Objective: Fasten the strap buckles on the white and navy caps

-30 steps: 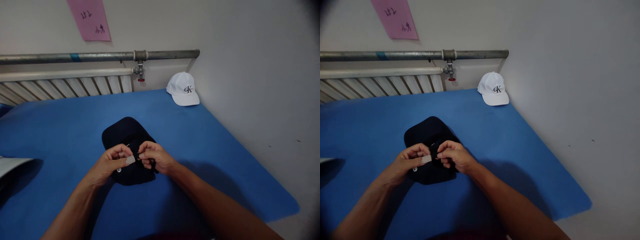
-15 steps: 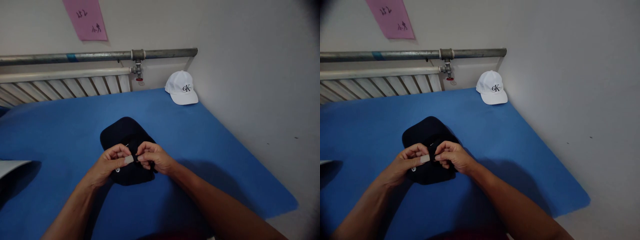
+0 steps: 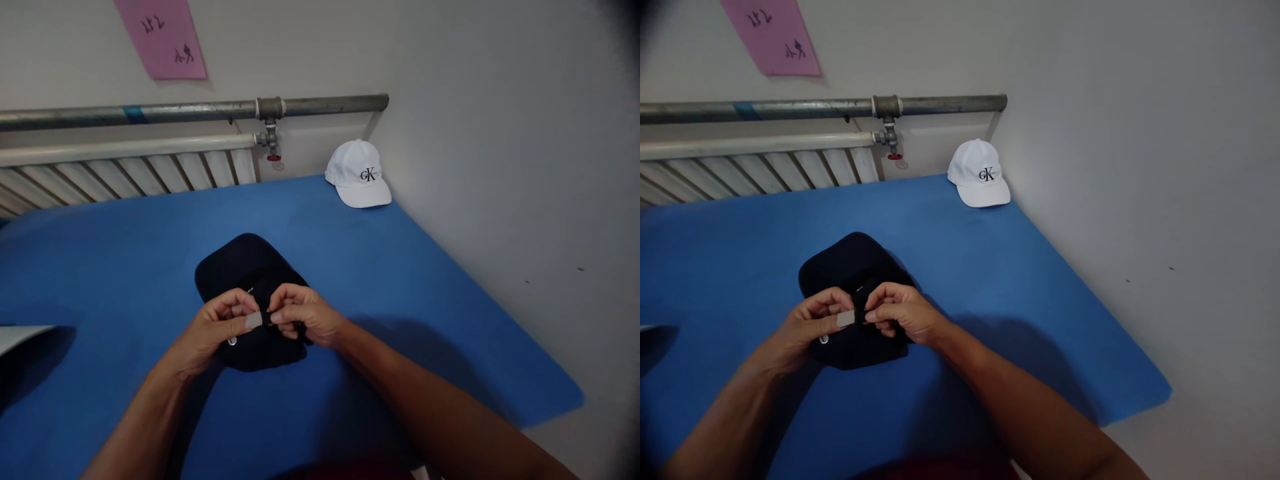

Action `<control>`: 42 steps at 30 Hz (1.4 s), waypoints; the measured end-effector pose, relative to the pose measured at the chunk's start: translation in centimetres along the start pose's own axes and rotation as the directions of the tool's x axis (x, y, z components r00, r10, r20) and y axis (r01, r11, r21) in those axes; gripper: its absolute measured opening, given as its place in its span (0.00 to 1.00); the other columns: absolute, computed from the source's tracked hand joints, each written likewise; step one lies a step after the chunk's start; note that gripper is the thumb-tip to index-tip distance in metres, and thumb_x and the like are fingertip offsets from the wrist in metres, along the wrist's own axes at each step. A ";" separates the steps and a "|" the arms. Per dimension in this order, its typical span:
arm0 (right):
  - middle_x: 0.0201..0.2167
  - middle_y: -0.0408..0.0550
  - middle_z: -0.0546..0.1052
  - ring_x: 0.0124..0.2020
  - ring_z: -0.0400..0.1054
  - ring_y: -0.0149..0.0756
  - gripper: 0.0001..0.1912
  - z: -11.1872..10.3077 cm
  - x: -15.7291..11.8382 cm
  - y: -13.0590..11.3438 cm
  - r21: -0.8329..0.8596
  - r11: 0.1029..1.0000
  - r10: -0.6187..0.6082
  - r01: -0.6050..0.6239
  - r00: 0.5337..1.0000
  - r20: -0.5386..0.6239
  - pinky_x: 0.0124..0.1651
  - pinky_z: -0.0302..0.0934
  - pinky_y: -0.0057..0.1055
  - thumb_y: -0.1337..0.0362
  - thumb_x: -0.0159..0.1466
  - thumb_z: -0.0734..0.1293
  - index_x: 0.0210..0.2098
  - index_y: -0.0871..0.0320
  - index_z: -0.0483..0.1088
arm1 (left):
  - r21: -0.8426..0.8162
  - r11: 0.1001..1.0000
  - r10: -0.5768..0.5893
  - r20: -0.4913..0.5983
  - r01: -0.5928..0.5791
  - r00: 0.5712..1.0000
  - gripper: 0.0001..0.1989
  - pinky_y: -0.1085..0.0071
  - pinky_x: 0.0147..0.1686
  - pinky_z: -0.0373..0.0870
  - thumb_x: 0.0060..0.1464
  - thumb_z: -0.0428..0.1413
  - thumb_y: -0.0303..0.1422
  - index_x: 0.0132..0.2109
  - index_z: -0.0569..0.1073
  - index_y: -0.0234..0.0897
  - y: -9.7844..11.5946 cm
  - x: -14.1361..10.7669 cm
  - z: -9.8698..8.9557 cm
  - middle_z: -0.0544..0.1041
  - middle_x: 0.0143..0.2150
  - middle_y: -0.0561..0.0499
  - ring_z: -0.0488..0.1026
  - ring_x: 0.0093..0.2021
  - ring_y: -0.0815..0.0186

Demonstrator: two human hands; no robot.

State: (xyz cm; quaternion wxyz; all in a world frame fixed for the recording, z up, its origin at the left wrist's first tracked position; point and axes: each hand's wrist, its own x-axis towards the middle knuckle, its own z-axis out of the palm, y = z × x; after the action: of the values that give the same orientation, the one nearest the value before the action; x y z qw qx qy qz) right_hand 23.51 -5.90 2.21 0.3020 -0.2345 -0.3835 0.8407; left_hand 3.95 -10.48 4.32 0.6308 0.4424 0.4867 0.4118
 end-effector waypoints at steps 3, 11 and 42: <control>0.15 0.33 0.66 0.16 0.55 0.22 0.10 0.0 0.0 0.0 0.019 1.000 0.006 -0.006 1.000 -0.016 0.19 0.48 0.21 0.71 0.48 0.73 0.28 0.58 0.69 | 0.027 1.000 0.001 -0.012 0.000 1.000 0.10 0.81 0.27 0.61 0.45 0.69 0.35 0.34 0.77 0.39 0.0 0.0 0.0 0.72 0.28 0.56 0.64 0.27 0.75; 0.15 0.33 0.66 0.16 0.54 0.21 0.10 0.1 -0.1 -0.1 0.022 1.000 0.006 -0.005 1.000 -0.028 0.19 0.47 0.21 0.72 0.48 0.72 0.28 0.58 0.68 | 0.051 0.999 0.014 -0.006 -0.013 1.000 0.09 0.80 0.26 0.60 0.45 0.68 0.36 0.33 0.77 0.40 0.3 0.0 0.1 0.72 0.27 0.56 0.64 0.27 0.74; 0.19 0.35 0.70 0.20 0.61 0.24 0.07 0.5 -0.6 -0.8 -0.221 0.973 -0.070 0.064 0.997 -0.022 0.25 0.55 0.24 0.69 0.51 0.70 0.29 0.58 0.69 | 0.058 0.998 -0.022 0.035 0.020 0.999 0.07 0.78 0.30 0.65 0.48 0.67 0.34 0.34 0.78 0.39 0.3 -0.1 0.7 0.75 0.29 0.55 0.70 0.29 0.72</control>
State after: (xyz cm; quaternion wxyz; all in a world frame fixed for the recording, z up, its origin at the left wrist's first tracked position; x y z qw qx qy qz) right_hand 23.88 -6.19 3.24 0.3080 -0.2657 -0.4774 0.7789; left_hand 4.61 -10.58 4.73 0.6308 0.4623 0.4917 0.3830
